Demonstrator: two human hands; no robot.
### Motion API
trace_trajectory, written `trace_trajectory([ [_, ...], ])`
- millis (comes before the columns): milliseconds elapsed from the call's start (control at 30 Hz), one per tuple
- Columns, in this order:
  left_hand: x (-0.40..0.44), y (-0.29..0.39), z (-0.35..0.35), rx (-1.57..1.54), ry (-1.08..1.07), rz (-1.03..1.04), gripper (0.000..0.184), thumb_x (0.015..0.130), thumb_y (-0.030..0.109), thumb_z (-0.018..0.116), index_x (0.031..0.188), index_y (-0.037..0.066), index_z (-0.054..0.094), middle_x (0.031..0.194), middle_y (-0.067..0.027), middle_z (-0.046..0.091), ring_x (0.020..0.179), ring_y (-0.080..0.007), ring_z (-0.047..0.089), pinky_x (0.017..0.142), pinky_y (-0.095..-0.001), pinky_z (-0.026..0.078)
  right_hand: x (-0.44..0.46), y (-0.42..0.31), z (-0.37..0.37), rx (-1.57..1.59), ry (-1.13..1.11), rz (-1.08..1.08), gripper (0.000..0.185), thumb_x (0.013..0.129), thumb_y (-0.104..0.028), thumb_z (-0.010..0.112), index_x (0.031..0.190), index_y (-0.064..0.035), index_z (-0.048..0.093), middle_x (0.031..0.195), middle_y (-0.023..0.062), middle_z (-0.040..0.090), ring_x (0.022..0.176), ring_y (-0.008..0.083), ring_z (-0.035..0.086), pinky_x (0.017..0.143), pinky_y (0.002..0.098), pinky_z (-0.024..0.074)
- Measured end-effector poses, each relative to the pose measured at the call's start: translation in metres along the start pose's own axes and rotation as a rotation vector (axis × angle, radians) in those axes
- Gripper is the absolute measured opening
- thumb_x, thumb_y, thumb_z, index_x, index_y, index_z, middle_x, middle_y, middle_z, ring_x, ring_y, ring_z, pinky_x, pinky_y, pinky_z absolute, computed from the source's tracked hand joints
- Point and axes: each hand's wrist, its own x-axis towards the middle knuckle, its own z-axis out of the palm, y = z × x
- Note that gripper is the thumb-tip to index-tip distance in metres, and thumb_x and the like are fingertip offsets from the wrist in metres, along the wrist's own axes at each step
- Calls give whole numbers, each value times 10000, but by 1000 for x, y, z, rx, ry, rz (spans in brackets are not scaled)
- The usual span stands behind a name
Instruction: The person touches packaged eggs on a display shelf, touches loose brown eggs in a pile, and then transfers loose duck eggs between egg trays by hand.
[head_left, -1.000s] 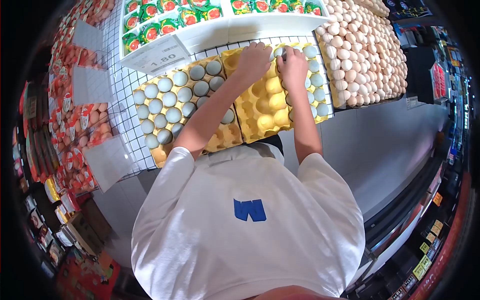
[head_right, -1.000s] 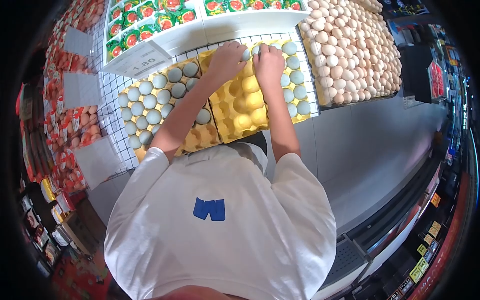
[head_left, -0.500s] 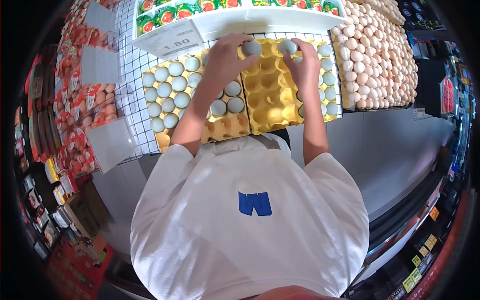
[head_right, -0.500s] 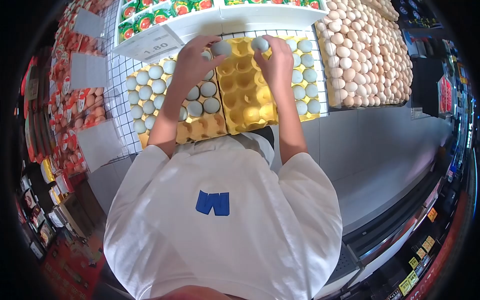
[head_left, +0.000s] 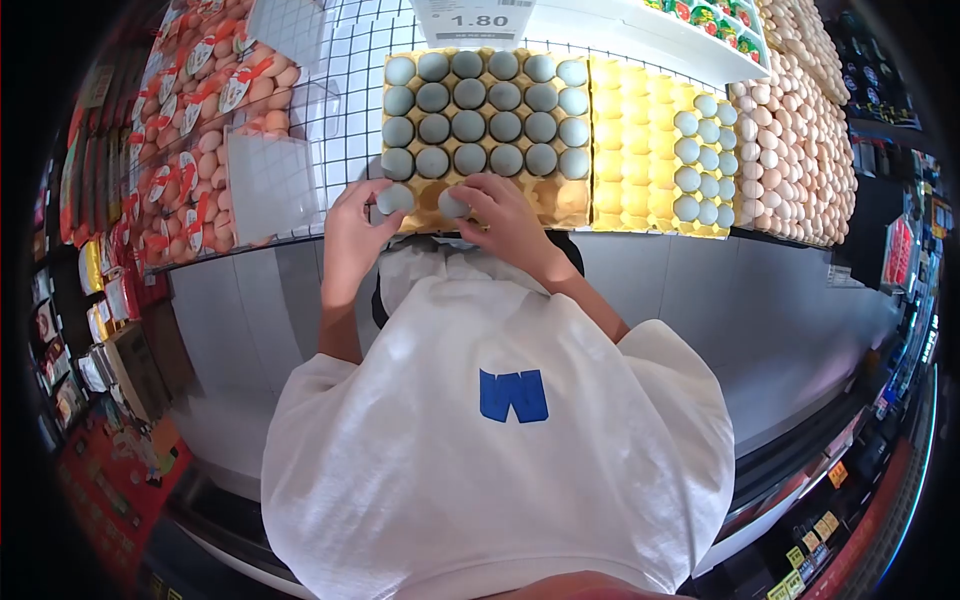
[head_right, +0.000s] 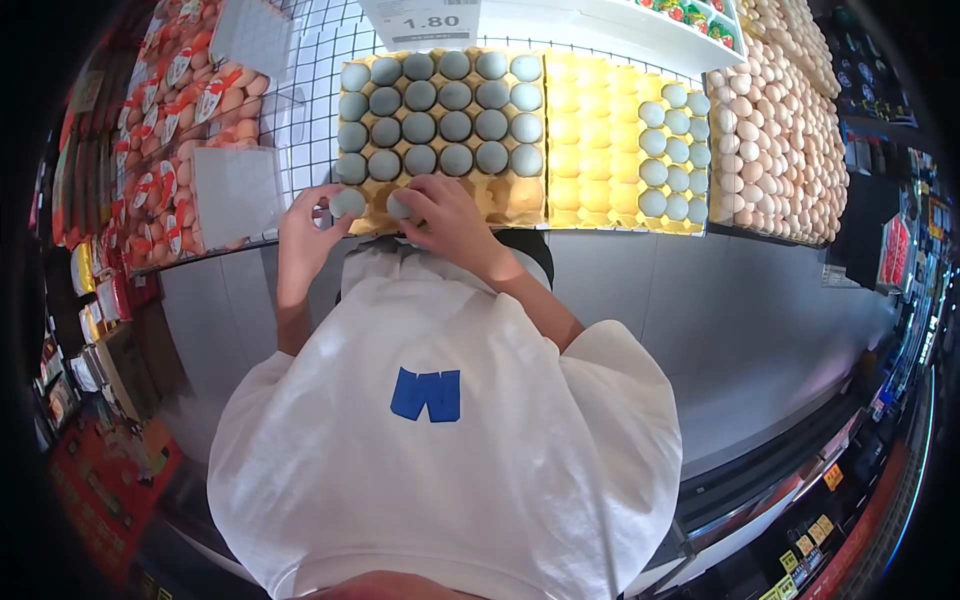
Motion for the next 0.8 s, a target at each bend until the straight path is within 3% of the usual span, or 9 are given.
trace_trajectory([
  [100,-5,-15,1,60,-19,70,371,706,96,772,1048,12,658,948,-122,654,833,-271,621,753,-356,511,3,-5,14,-81,-5,10,381,755,-124,737,1109,-101,597,1063,99,568,966,307,563,817,415,483],
  [233,-5,-22,12,56,-33,103,365,728,89,754,1068,7,649,1005,-136,654,917,-302,627,819,-374,508,7,-4,30,-164,4,-12,384,750,-132,732,1107,-104,593,1035,89,557,957,297,551,803,408,478],
  [367,-3,-37,22,143,-16,205,395,743,88,755,1111,16,630,1029,-134,639,912,-278,643,814,-355,520,5,-1,50,-271,38,-20,382,734,-131,724,1094,-101,601,1013,76,549,930,272,542,768,391,473],
  [567,-3,-37,26,207,-13,162,371,780,66,727,1138,51,631,1071,-122,610,948,-288,640,834,-366,515,6,-1,45,-259,96,-20,371,747,-123,719,1100,-94,608,1012,74,555,919,265,545,763,388,473],
  [700,9,1,24,178,49,184,311,810,75,706,1114,55,648,1069,-100,621,902,-253,624,816,-349,508,-5,10,11,-215,221,62,289,769,-94,717,1048,-82,641,967,79,577,891,282,563,765,395,484],
  [800,30,43,53,31,-44,299,282,826,80,697,1103,47,649,1047,-103,635,903,-246,625,809,-343,508,-16,22,-33,-238,383,118,230,772,-42,712,997,-58,666,924,90,593,880,293,573,771,399,483],
])
